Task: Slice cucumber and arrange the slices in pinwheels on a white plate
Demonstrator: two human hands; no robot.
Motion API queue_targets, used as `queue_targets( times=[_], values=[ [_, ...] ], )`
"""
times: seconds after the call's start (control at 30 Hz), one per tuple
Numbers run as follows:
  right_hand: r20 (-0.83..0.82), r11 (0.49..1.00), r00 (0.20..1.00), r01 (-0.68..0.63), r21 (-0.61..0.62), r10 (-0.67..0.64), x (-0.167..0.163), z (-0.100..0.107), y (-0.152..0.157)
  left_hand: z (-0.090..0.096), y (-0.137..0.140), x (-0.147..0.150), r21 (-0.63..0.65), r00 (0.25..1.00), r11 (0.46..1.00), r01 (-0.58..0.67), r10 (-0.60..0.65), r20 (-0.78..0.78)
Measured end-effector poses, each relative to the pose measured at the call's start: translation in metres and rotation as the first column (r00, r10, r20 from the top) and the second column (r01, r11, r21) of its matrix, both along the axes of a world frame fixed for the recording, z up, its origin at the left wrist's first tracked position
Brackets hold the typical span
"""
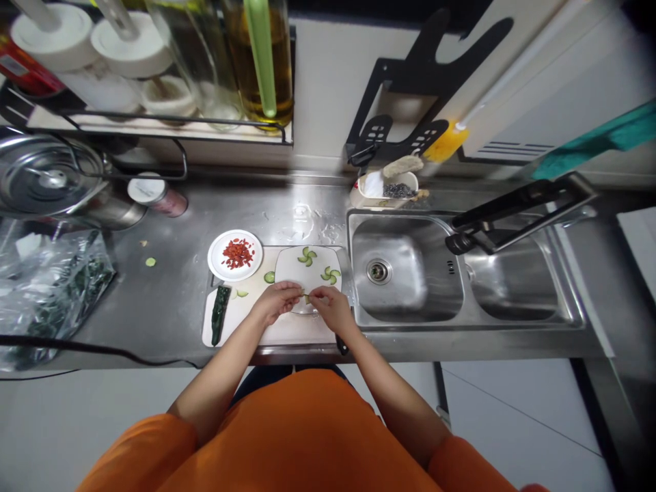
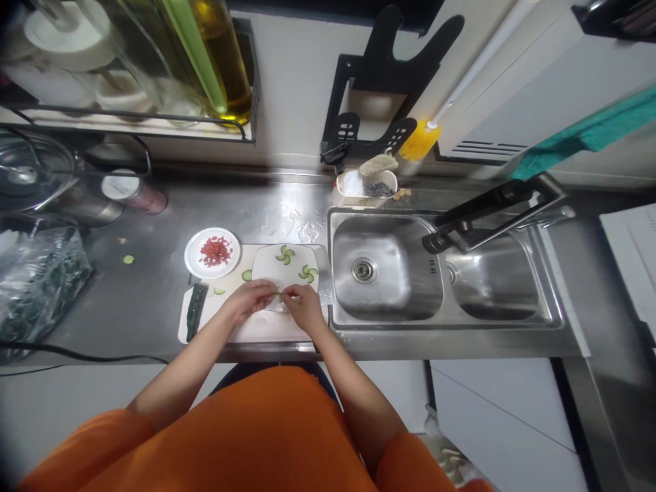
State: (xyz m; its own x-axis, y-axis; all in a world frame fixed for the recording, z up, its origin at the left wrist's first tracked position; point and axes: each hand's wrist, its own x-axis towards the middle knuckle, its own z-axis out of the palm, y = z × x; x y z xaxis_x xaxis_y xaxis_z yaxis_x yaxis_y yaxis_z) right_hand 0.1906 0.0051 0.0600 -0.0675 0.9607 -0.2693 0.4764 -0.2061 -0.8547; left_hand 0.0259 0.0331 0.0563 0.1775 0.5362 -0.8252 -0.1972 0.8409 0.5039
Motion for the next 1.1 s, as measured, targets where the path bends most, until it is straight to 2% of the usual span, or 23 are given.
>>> queue_targets(
  times=[0.13,0.23,0.3,0.37,0.5,0.6,0.7,0.87,1.03,1.1],
  values=[
    [-0.03,0.986,0.998,0.057,-0.158,-0.062,-0.001,-0.006,-0.003,-0.007,0.0,0.0,0.138,0.985,0.984,0.113,-0.093,-0.143],
    [0.038,0.972,0.996,0.084,-0.221,-0.078,-0.002,-0.011,-0.006,-0.015,-0.004,0.001,0.261,0.925,0.927,0.27,-0.174,-0.339],
    [0.108,0.962,0.992,0.088,-0.257,-0.062,-0.004,-0.013,-0.007,-0.02,-0.006,0.002,0.334,0.861,0.861,0.383,-0.201,-0.467],
    [0.162,0.948,0.986,0.083,-0.307,-0.034,-0.005,-0.015,-0.008,-0.024,-0.009,0.004,0.387,0.783,0.773,0.503,-0.218,-0.583],
    [0.275,0.929,0.961,0.061,-0.364,0.045,-0.009,-0.017,-0.007,-0.024,-0.011,0.007,0.387,0.617,0.59,0.709,-0.253,-0.745],
    [0.361,0.944,0.928,0.035,-0.328,0.091,-0.011,-0.018,-0.005,-0.021,-0.011,0.008,0.371,0.534,0.476,0.798,-0.27,-0.801],
    [0.431,0.965,0.895,0.002,-0.26,0.114,-0.013,-0.02,-0.006,-0.022,-0.011,0.009,0.366,0.488,0.398,0.841,-0.264,-0.832],
    [0.548,0.973,0.825,-0.011,-0.23,0.138,-0.019,-0.018,-0.009,-0.03,-0.013,0.008,0.357,0.45,0.343,0.869,-0.244,-0.859],
    [0.591,0.968,0.778,-0.09,-0.234,0.215,-0.023,-0.012,-0.013,-0.036,-0.016,0.008,0.364,0.447,0.337,0.868,-0.214,-0.869],
    [0.612,0.973,0.759,-0.127,-0.194,0.222,-0.021,-0.012,-0.017,-0.036,-0.017,0.008,0.356,0.433,0.329,0.875,-0.197,-0.88]
  ],
)
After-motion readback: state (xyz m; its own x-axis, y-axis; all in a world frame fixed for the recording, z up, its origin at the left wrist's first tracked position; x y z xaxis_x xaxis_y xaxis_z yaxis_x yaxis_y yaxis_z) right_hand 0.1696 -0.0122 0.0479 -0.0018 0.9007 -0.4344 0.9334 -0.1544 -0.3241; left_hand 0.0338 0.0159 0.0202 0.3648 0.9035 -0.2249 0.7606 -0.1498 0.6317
